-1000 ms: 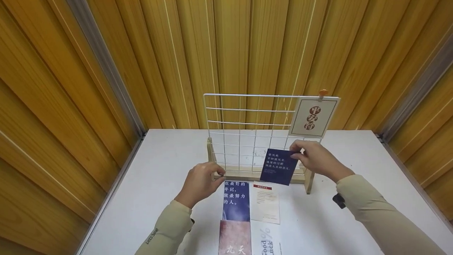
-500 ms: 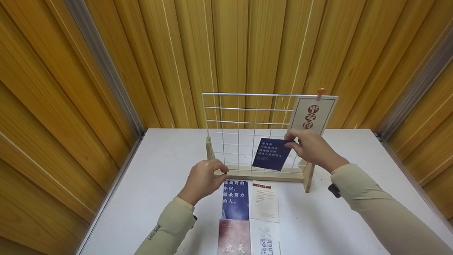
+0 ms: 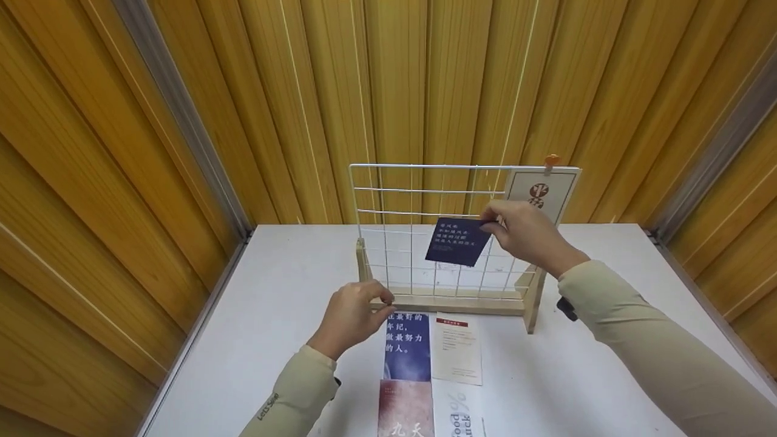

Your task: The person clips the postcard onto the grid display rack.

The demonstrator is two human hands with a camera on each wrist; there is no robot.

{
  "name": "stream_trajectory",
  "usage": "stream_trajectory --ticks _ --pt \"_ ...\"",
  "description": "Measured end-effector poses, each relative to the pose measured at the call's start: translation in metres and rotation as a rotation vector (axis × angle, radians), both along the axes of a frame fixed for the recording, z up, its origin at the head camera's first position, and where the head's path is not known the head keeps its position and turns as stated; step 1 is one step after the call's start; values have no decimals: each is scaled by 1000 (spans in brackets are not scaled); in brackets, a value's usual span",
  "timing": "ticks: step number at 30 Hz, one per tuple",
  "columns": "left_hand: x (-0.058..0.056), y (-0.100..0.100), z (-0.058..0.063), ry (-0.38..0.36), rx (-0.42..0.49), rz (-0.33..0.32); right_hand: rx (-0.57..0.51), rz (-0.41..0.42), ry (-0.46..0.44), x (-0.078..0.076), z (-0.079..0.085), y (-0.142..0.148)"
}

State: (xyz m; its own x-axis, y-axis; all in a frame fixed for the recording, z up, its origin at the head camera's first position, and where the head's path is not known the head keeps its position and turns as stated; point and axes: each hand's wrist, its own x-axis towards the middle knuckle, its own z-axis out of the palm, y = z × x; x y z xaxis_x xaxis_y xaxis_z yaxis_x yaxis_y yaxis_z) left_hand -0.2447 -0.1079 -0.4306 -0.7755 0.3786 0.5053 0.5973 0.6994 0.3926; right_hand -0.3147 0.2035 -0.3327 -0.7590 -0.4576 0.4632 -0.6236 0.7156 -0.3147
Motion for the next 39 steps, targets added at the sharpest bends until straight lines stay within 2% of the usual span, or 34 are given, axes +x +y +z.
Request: stream_trajectory --ticks 6,14,25,34,39 --pt "-2 1 -7 34 -1 -18 12 2 44 -5 11 -3" --pt "-2 1 -9 4 5 -17 25 -21 71 -12 20 -6" --pt "0 2 -14 -22 25 -31 7 -66 178 -15 24 -8" --pt "-2 3 -15 17 43 -66 -18 -131 358 -19 25 -11" --pt "-2 2 -13 9 48 -74 -38 -154 370 -20 27 -14"
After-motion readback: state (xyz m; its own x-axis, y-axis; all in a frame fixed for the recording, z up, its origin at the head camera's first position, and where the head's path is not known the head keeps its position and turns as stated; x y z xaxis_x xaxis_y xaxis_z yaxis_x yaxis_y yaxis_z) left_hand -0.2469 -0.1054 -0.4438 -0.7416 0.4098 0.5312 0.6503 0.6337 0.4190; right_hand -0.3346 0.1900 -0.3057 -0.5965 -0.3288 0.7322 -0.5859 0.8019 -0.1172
